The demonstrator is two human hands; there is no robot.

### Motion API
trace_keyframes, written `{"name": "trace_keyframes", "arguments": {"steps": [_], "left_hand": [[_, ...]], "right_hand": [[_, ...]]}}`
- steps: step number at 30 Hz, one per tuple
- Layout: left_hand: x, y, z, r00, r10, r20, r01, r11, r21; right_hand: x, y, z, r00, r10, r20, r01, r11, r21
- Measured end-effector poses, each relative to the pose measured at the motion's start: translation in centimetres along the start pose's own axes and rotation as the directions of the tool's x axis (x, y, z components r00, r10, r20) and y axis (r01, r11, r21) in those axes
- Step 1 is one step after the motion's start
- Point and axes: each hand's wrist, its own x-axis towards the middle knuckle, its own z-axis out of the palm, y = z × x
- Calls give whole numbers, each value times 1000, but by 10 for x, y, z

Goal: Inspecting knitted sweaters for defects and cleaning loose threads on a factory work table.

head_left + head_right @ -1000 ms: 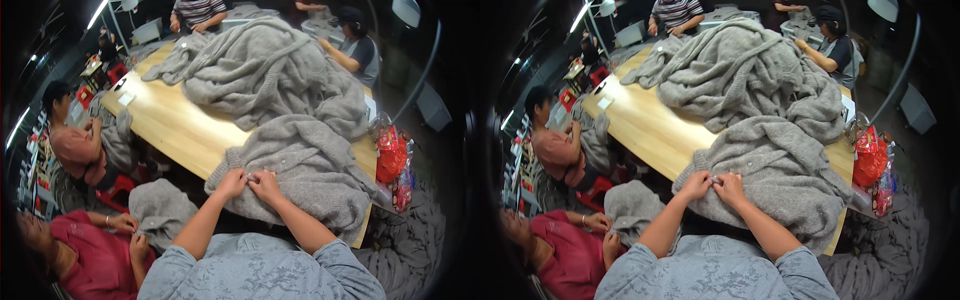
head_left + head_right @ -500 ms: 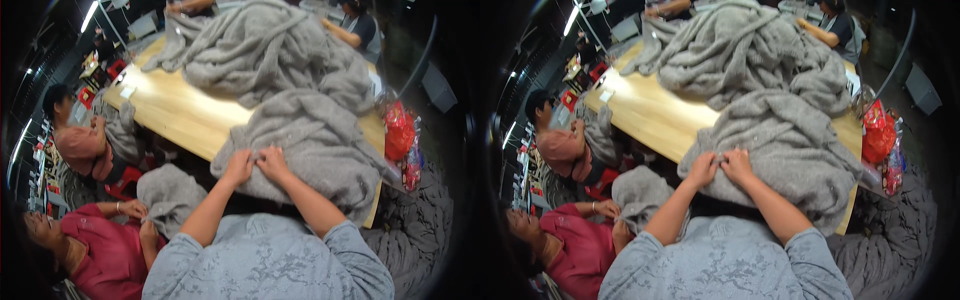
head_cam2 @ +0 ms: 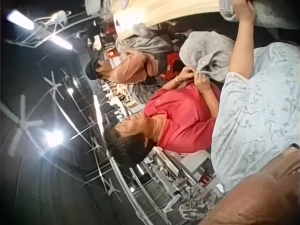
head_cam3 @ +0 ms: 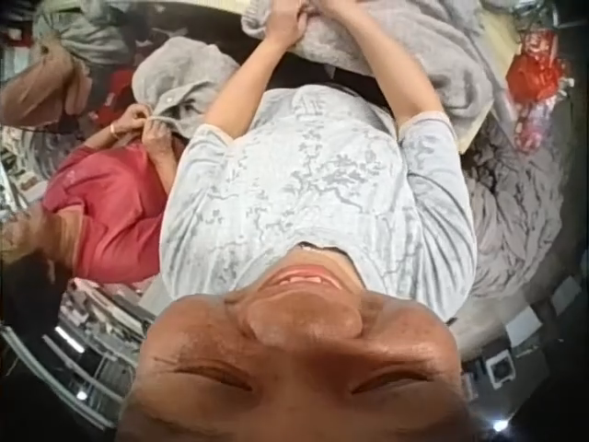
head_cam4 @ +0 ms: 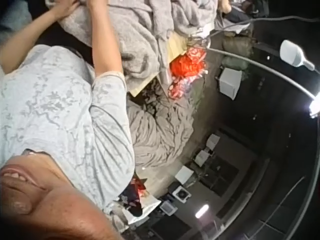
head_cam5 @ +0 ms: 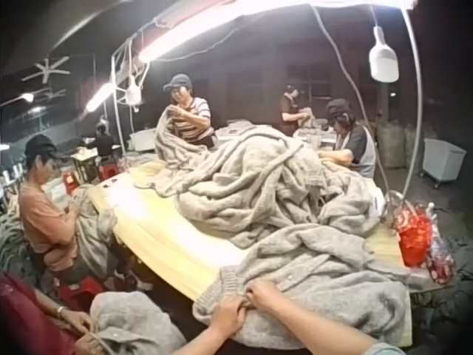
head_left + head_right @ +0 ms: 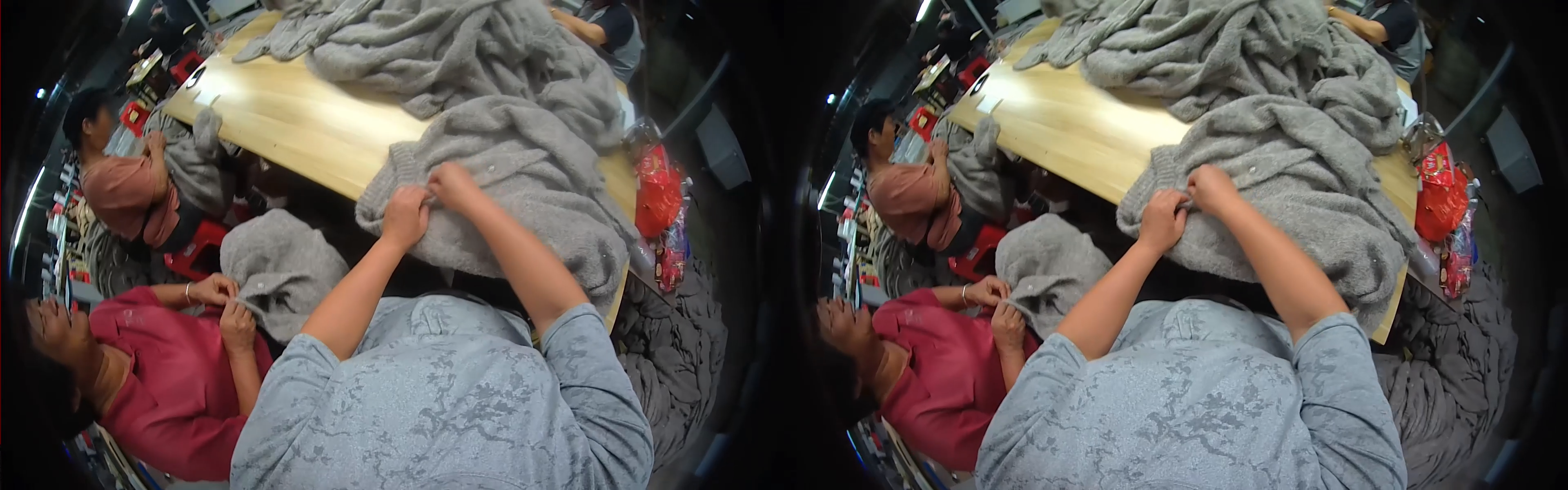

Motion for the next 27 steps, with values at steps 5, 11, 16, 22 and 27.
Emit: {"name": "trace_keyframes", "arguments": {"steps": [5, 11, 16, 22, 27], "left_hand": [[2, 0, 5, 1000, 29, -8, -29, 999, -43], [-1, 0, 5, 1000, -9, -25, 8, 998, -55], [-2, 1, 12, 987, -73, -140, 40, 974, -223], [1, 0, 13, 979, -124, -162, 92, 978, -188], [1, -3, 16, 975, -177, -135, 164, 981, -101]], "right_hand": [[-2, 10, 7, 995, 73, 62, -65, 990, -124], [-2, 20, 4, 971, 239, 20, -238, 947, 217], [2, 16, 18, 957, 285, -62, -245, 902, 355], [2, 3, 23, 933, 358, -30, -322, 872, 369], [4, 10, 22, 924, 380, 36, -359, 835, 417]]}}
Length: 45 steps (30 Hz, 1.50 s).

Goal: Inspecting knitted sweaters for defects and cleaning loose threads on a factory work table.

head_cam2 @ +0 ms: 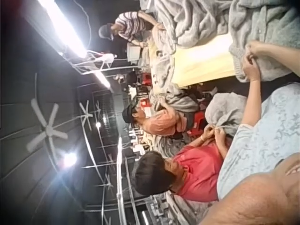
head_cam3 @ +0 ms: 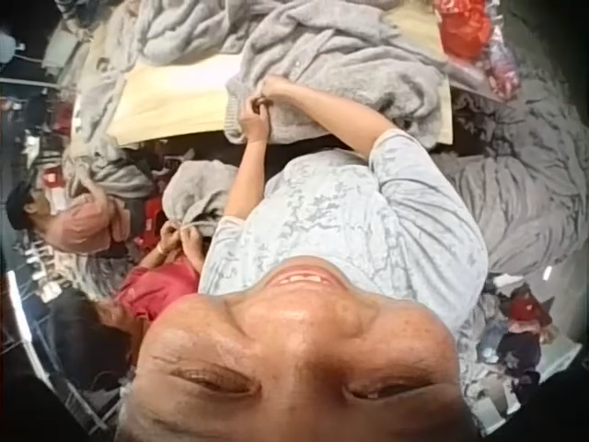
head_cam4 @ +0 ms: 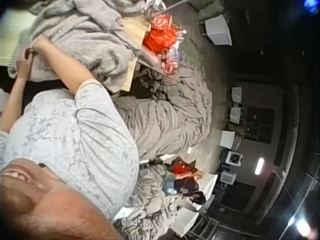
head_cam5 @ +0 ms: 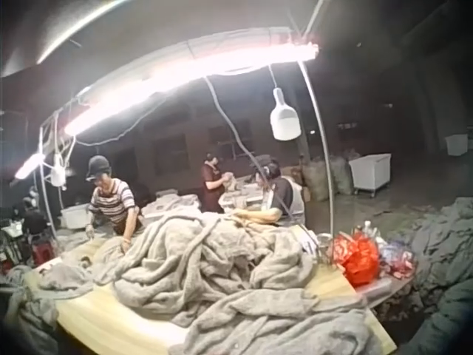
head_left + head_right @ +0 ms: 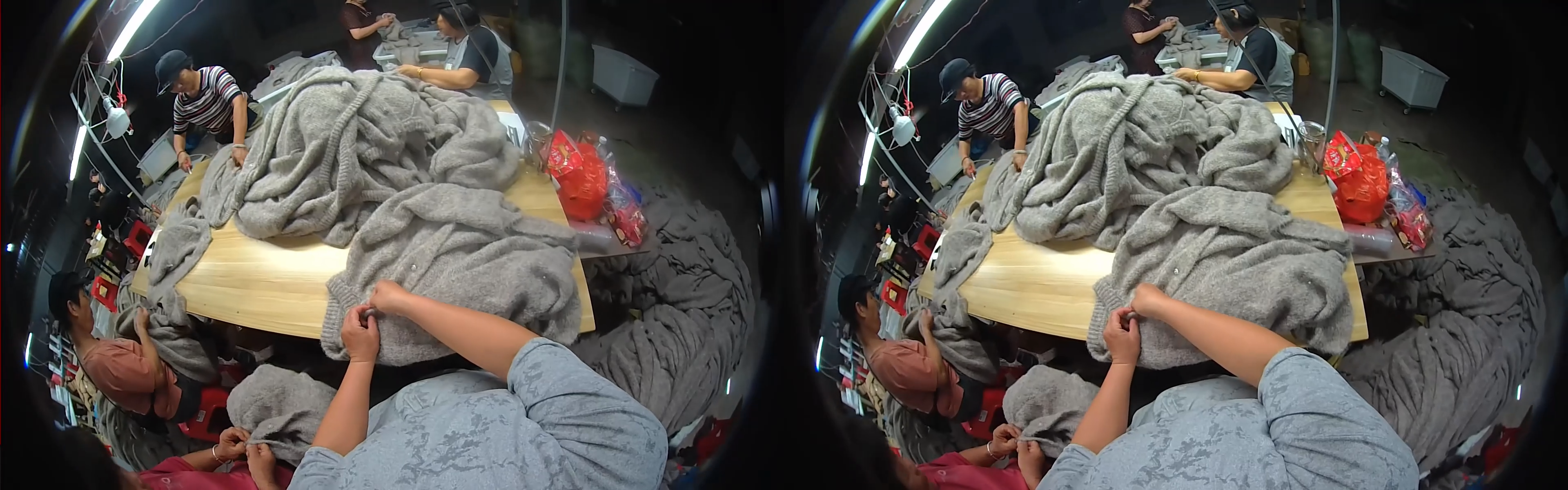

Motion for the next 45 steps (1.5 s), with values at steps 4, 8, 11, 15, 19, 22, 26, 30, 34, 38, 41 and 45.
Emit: {"name": "trace_keyframes", "arguments": {"steps": [4, 8, 11, 15, 19, 22, 26, 30, 34, 38, 41, 45], "left_hand": [[0, 0, 2, 999, 35, -17, -35, 999, 4], [2, -4, 0, 1000, 19, 21, -19, 1000, 10], [6, -8, -4, 992, -97, 85, 103, 992, -70], [12, -9, -10, 964, -171, 204, 201, 970, -137], [20, -3, -15, 964, -135, 227, 156, 984, -80], [26, -7, -13, 948, -169, 271, 178, 984, -9], [33, -25, -3, 952, -119, 280, 140, 989, -55], [41, -32, 0, 893, -224, 390, 324, 922, -213], [54, -28, -2, 795, -374, 477, 559, 757, -338], [60, -25, -2, 789, -374, 487, 572, 735, -363], [63, -25, -2, 839, -322, 439, 427, 890, -162], [69, -19, 3, 898, -189, 397, 83, 960, 267]], "right_hand": [[1, 0, -4, 969, -227, 97, 243, 948, -206], [-16, -2, -5, 966, -251, 63, 259, 934, -248], [-32, -1, -7, 928, -368, 62, 371, 892, -258], [-39, -2, -14, 872, -476, 116, 486, 812, -323], [-39, -3, -18, 882, -466, 67, 462, 830, -313], [-33, 2, -17, 898, -437, 57, 432, 848, -309], [-21, 15, -16, 953, -302, 15, 298, 930, -217], [-6, 11, -24, 966, -239, 98, 255, 943, -215], [3, -5, -32, 985, -82, 150, 98, 990, -101], [3, -11, -38, 983, 50, 174, -57, 998, 32], [5, -12, -38, 983, 32, 183, -37, 999, 27], [2, -13, -36, 987, 8, 158, 3, 998, -66]]}}
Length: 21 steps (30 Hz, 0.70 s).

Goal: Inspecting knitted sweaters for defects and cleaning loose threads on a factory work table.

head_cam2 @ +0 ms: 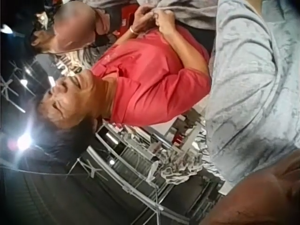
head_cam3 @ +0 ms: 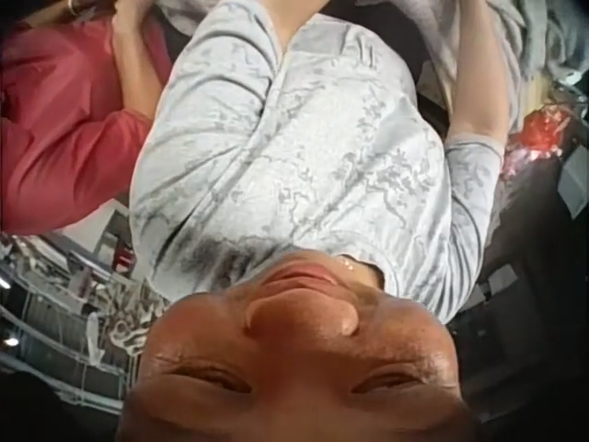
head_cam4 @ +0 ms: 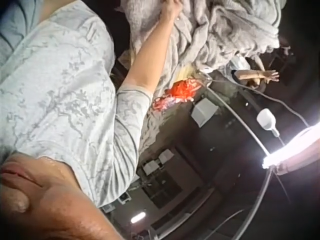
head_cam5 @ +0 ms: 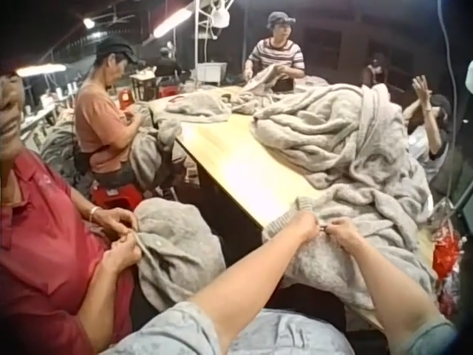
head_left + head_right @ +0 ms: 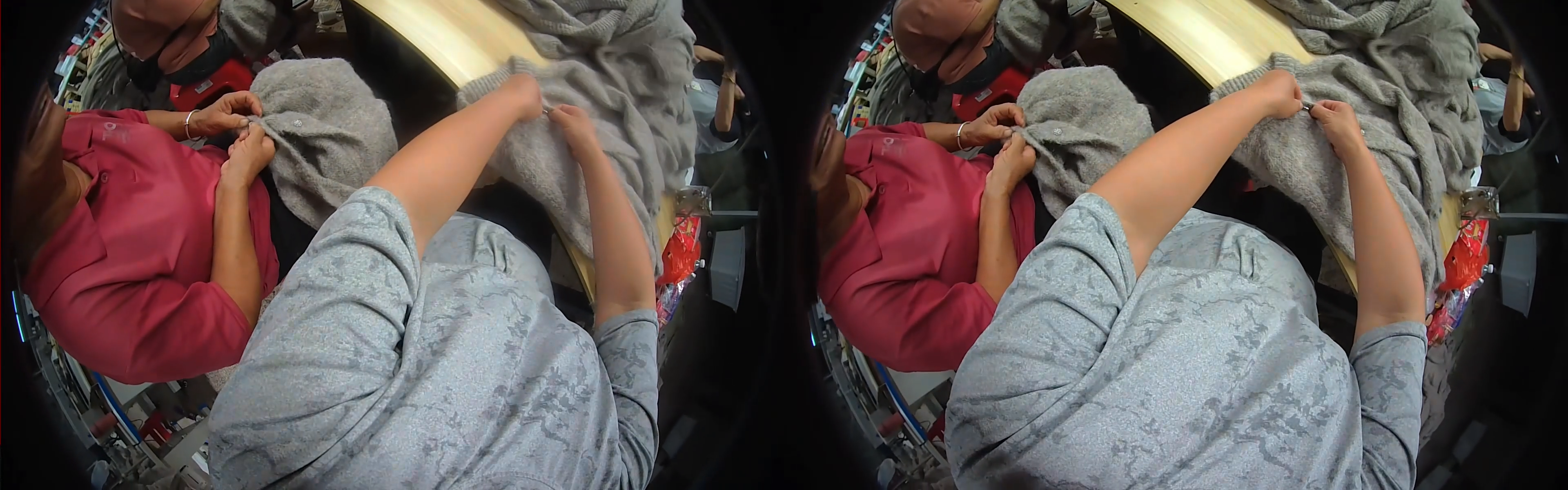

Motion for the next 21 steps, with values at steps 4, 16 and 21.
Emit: {"name": "trace_keyframes", "arguments": {"steps": [4, 16, 21], "left_hand": [[4, 6, 2, 996, -30, 79, 28, 999, 20], [-6, 10, 7, 990, -138, 28, 140, 986, -90], [-10, -8, 7, 997, 52, 60, -32, 958, -287]], "right_hand": [[-7, 0, 1, 998, -45, -43, 43, 997, -60], [-1, 9, 0, 999, -30, -34, 28, 998, -49], [-6, 19, -6, 992, -115, 48, 110, 990, 86]]}}
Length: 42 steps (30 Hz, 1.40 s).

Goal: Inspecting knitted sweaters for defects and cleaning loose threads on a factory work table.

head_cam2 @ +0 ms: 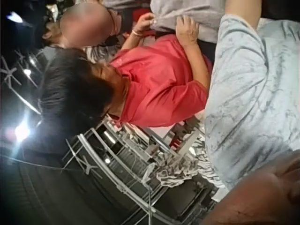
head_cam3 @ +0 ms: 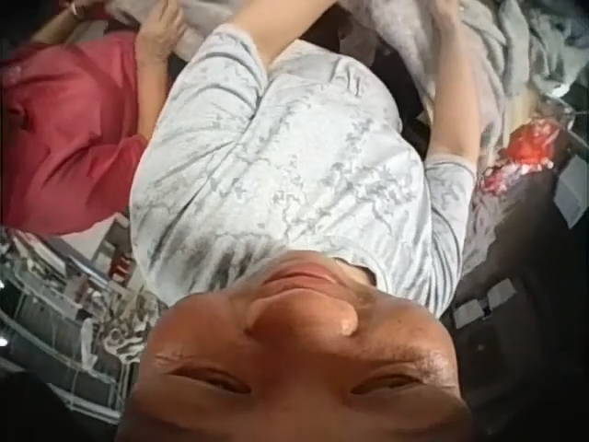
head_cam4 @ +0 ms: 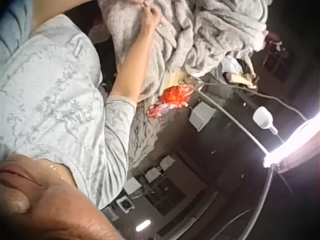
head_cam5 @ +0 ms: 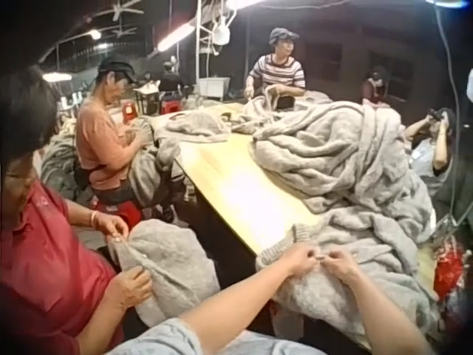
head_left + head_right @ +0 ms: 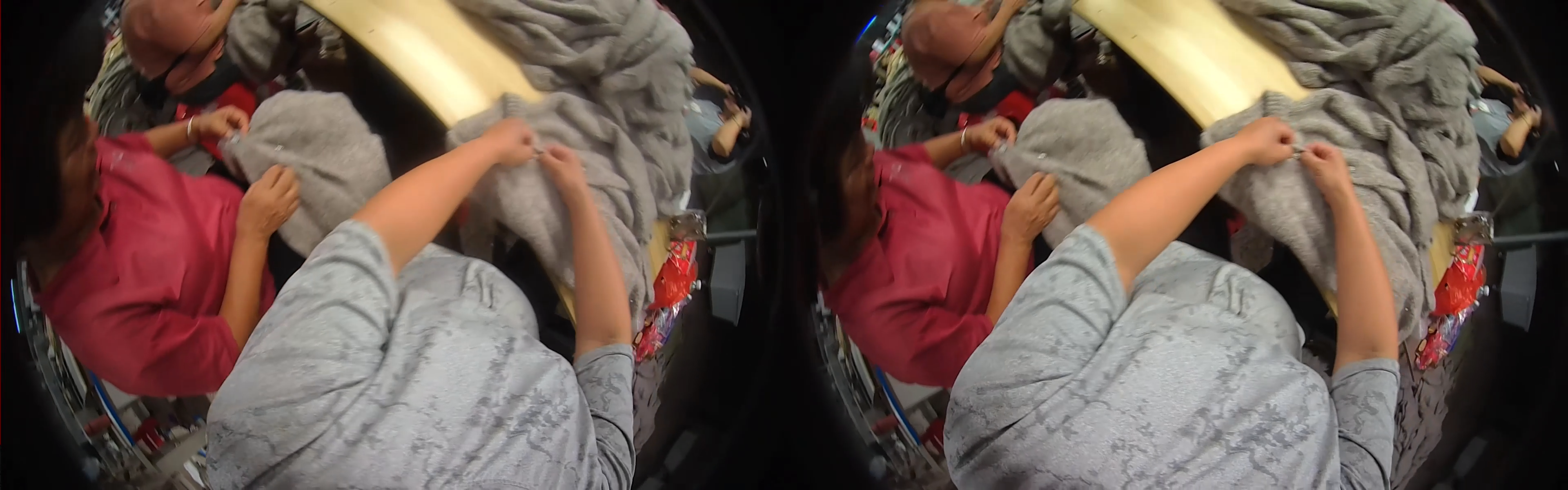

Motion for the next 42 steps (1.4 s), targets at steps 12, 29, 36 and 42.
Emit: {"name": "trace_keyframes", "arguments": {"steps": [12, 29, 36, 42], "left_hand": [[-27, 5, -19, 996, 62, -57, -72, 979, -189], [-12, 63, 3, 983, 157, 93, -158, 987, 0], [-18, 50, 8, 988, 18, 155, 5, 990, -143], [-19, 39, 27, 988, -91, 123, 111, 980, -168]], "right_hand": [[-58, -16, -1, 886, -427, -179, 332, 856, -396], [-88, -17, -23, 962, -43, -270, 11, 993, -119], [-72, -11, -7, 951, -110, -288, 94, 993, -69], [-73, -4, -6, 935, -205, -289, 134, 960, -247]]}}
